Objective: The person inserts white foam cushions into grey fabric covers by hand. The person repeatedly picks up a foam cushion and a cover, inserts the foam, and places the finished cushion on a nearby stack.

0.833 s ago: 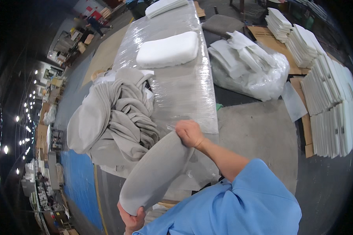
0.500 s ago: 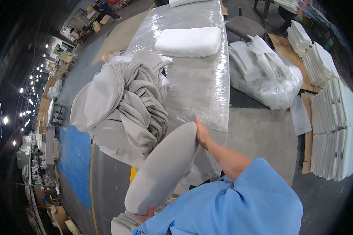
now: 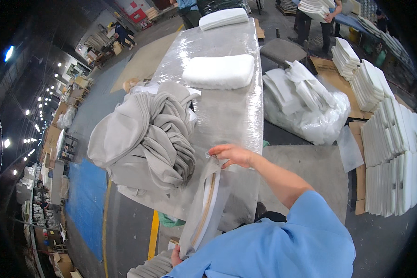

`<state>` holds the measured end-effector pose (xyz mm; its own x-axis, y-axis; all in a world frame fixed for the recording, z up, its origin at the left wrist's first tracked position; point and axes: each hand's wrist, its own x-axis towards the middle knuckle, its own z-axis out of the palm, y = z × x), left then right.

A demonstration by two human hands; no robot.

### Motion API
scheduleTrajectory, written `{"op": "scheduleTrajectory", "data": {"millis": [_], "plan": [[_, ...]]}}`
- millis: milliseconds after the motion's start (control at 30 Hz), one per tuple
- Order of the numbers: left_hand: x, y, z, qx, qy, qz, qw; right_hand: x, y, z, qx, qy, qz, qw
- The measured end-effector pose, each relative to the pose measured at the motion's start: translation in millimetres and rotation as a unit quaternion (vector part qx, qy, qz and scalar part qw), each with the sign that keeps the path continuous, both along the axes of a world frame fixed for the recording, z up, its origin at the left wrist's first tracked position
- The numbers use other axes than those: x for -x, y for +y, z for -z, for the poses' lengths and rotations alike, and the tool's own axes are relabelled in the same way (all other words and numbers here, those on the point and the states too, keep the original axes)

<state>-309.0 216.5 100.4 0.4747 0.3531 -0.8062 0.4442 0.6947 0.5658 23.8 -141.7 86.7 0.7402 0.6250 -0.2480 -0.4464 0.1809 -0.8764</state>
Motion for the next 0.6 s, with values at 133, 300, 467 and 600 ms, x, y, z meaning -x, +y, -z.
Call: {"op": "scheduleTrajectory", "data": {"millis": [133, 300, 467, 600], "plan": [[2, 9, 1, 0.043, -0.015, -0.023, 0.999, 13, 30, -2, 0.09, -0.2, 0.026, 0.975], [-8, -22, -23, -0.045, 0.005, -0.038, 0.998, 22, 43, 7, 0.168, -0.329, 0.074, 0.926], [-3, -17, -26, -0.024, -0.012, -0.011, 1.0, 12, 43, 14, 0.126, -0.319, 0.056, 0.938], [3, 7, 3, 0.045, -0.045, -0.027, 0.998, 7, 52, 14, 0.123, -0.312, 0.092, 0.938]]}}
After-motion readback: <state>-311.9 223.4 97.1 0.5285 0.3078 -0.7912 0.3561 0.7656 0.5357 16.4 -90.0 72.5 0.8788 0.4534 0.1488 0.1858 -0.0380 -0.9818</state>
